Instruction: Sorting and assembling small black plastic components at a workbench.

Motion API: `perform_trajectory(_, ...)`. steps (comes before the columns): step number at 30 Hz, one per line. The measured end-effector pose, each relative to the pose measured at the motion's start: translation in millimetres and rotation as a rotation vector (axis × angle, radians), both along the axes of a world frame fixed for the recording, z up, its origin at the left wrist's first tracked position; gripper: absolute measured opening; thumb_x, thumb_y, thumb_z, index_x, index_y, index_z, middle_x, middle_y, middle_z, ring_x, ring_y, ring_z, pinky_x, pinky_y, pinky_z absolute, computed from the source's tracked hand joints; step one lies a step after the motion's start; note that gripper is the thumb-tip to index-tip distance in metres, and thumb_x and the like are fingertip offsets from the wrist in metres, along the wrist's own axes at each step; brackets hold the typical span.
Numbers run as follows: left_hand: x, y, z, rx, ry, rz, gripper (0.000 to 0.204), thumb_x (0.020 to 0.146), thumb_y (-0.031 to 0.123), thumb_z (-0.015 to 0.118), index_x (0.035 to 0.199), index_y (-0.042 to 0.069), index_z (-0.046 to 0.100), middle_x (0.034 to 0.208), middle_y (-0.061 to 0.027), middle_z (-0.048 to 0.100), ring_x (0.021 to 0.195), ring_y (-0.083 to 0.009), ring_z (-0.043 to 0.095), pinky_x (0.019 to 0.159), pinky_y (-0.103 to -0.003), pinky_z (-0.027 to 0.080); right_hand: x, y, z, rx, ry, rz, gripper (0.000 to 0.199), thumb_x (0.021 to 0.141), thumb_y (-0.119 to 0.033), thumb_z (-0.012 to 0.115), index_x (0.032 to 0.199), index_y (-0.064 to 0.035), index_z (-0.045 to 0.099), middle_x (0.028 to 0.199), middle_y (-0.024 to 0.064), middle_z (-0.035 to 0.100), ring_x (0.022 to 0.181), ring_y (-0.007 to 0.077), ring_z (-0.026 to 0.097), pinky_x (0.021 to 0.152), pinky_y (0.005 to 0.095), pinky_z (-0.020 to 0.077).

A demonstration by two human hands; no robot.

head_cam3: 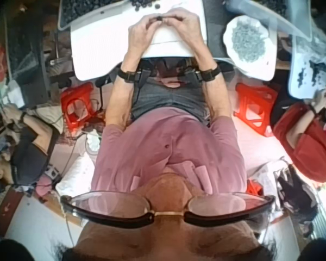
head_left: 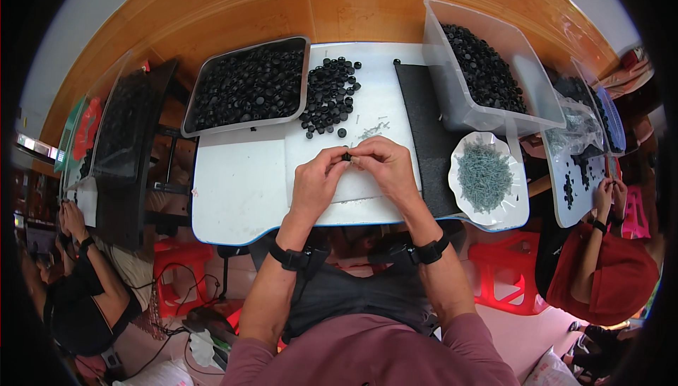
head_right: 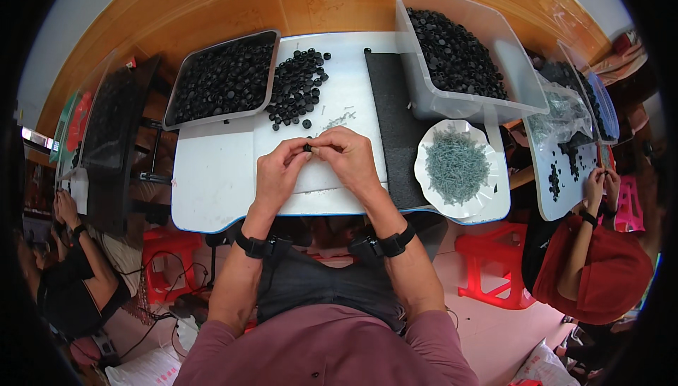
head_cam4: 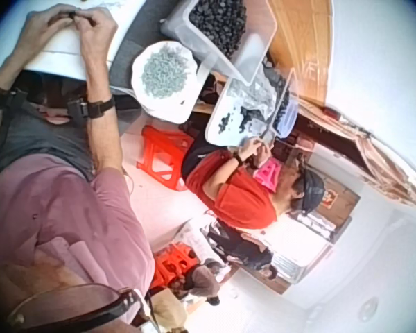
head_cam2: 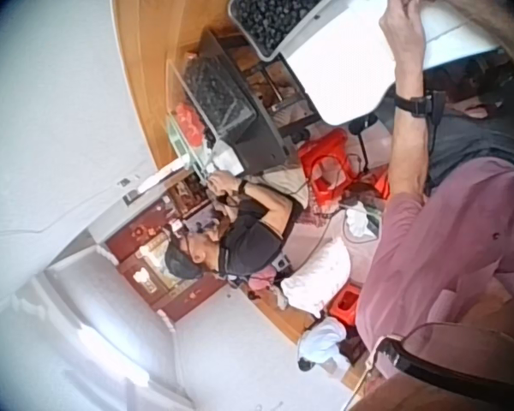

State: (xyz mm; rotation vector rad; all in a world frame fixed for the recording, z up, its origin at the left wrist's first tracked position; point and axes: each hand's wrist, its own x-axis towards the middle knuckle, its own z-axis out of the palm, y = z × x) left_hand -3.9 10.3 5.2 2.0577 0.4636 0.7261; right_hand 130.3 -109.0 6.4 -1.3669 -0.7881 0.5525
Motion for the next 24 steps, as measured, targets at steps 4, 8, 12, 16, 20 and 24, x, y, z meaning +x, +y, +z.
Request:
perform_trajectory(4, 0.7, 1.9, 0.0, -0.051, 0.005, 0.005, 0.026, 0.091, 0.005, 0.074, 0.116, -0.001, 0.07, 0.099, -0.0167, 0.078, 0.091, -0.0272, 0.078, 0.078, -0.033, 0.062, -6.0, 1.9, 3.7, -0.015, -0.171, -0.061, 0.017, 0.085, 0.007, 0.072, 0.099, 0.0021, 0.079, 0.094, 0.0106, 0.074, 0.082, 0.0156, 0.07, 0.072, 0.0266, 0.0555)
perform_trajectory(8, 0.7, 4.1, -0.9, -0.196, 0.036, 0.008, 0.028, 0.092, 0.004, 0.073, 0.119, -0.001, 0.071, 0.101, -0.015, 0.079, 0.094, -0.0227, 0.078, 0.082, -0.031, 0.061, -9.1, 3.7, 5.4, -0.008, -0.36, -0.093, 0.018, 0.085, 0.008, 0.072, 0.101, 0.001, 0.079, 0.095, 0.0108, 0.075, 0.085, 0.0176, 0.071, 0.075, 0.0271, 0.0563)
perform_trajectory(12, 1.3, 6.1, 0.3, -0.346, 0.049, -0.006, 0.031, 0.093, 0.004, 0.072, 0.123, -0.002, 0.071, 0.105, -0.0143, 0.079, 0.1, -0.0184, 0.077, 0.086, -0.029, 0.06, -11.2, 5.1, 6.9, -0.009, -0.407, -0.11, 0.017, 0.085, 0.007, 0.073, 0.1, 0.0009, 0.079, 0.094, 0.0106, 0.074, 0.085, 0.0186, 0.072, 0.074, 0.0279, 0.0567)
perform_trajectory(16, 1.3, 9.6, 3.7, -0.45, 0.05, -0.034, 0.032, 0.094, 0.005, 0.071, 0.125, -0.005, 0.069, 0.108, -0.0147, 0.078, 0.101, -0.0168, 0.075, 0.088, -0.028, 0.059, -14.9, 8.6, 6.9, 0.011, -0.467, -0.147, 0.017, 0.085, 0.008, 0.072, 0.099, 0.0011, 0.078, 0.094, 0.0122, 0.074, 0.084, 0.0226, 0.073, 0.075, 0.0312, 0.0578)
perform_trajectory(20, 0.2, 14.9, 5.3, -0.612, 0.027, -0.09, 0.033, 0.096, 0.006, 0.07, 0.125, -0.009, 0.068, 0.108, -0.014, 0.077, 0.099, -0.0146, 0.073, 0.087, -0.025, 0.058, -17.8, 9.4, 8.9, 0.003, -0.553, -0.16, 0.018, 0.085, 0.01, 0.069, 0.1, 0.0016, 0.076, 0.095, 0.0136, 0.073, 0.085, 0.0264, 0.073, 0.076, 0.0341, 0.0584)
perform_trajectory(24, 0.7, 14.1, 10.9, -0.651, 0.035, -0.103, 0.033, 0.095, 0.007, 0.072, 0.124, -0.01, 0.068, 0.106, -0.0138, 0.078, 0.097, -0.0142, 0.073, 0.086, -0.025, 0.058, -14.8, 5.8, 8.0, 0.029, -0.57, -0.14, 0.02, 0.085, 0.011, 0.067, 0.101, 0.0014, 0.076, 0.096, 0.0136, 0.073, 0.086, 0.0275, 0.073, 0.076, 0.0344, 0.0582)
